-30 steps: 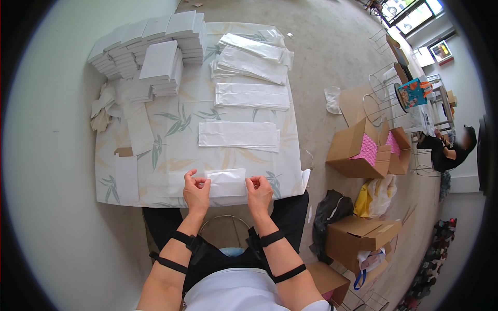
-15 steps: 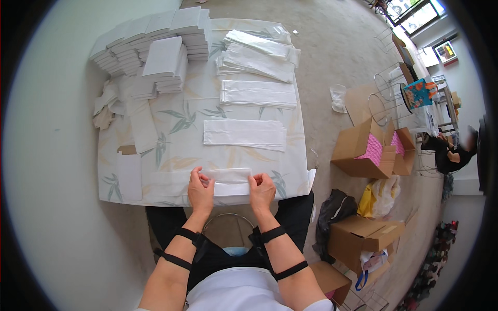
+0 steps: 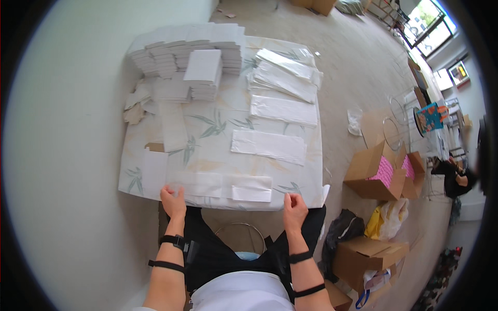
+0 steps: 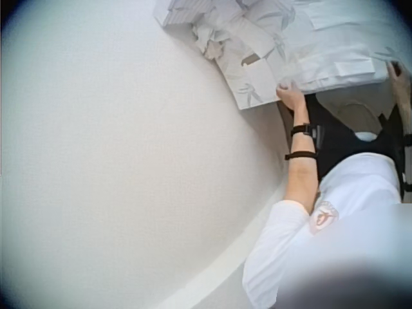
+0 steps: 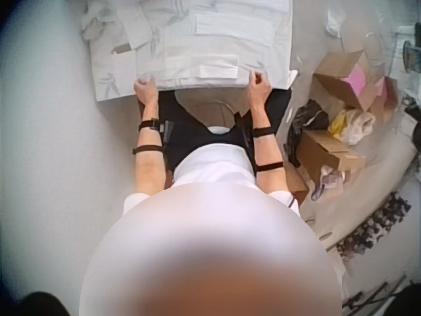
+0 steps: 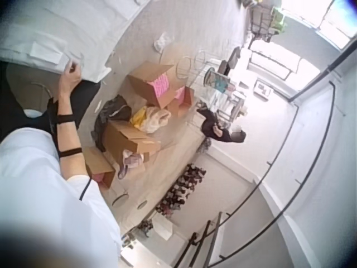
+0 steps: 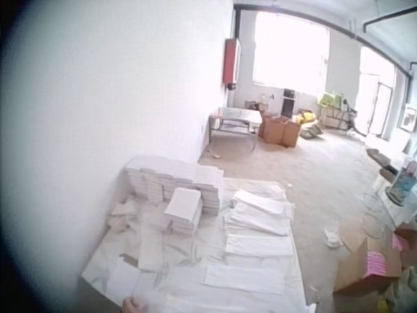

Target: The recorder is folding small white plastic sheets on a table and organizing them into stacks.

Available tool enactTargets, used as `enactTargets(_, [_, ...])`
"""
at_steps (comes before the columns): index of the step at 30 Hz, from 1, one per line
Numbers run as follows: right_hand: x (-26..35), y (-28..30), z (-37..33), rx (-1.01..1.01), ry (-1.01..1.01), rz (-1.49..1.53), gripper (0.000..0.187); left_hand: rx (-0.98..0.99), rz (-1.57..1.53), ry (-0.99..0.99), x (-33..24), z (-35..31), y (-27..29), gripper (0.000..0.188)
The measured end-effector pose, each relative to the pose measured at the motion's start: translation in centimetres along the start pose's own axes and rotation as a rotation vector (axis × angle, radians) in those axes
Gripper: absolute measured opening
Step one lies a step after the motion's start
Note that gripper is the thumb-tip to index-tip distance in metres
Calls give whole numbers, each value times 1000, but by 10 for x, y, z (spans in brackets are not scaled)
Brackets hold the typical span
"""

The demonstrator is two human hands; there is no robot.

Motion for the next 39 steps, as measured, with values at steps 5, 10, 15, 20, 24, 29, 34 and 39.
enactTargets(5, [4, -4, -38, 176, -24, 43, 13, 158, 69, 128, 20, 9, -7, 32])
enactTargets(10, [49, -34, -65, 326, 220, 101, 21, -47, -133, -173, -50, -23, 10, 23])
enactTargets(15, [99, -61, -71, 593, -250, 97, 35, 320, -338, -541, -130, -97, 21, 20])
enactTargets(20, [41, -37, -21, 295, -210, 381, 25, 422, -280, -694, -125, -107, 22, 44])
enactTargets(24, [12, -3, 14, 234, -121, 327, 19, 451, 4, -864, -111, -72, 13, 64])
enactTargets(29, [-6, 7, 33, 219, -129, 301, 21, 649, 310, -1047, -99, -56, -6, 67])
enactTargets(34, [-18, -2, 37, 232, -134, 253, 20, 649, 410, -1058, -84, -53, -17, 68])
enactTargets(39, [-34, -3, 48, 120, -98, 86, 25, 653, 367, -1084, -91, -55, -17, 68])
Point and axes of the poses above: each hand's wrist, its own z-axis towards the middle knuckle, its own y-axis out of the back of the hand, x = y × z, the point moved 1 cm from there along z, towards the middle knuckle, and after that the axes turned 7 degrees about -y, right-handed, at the moved point
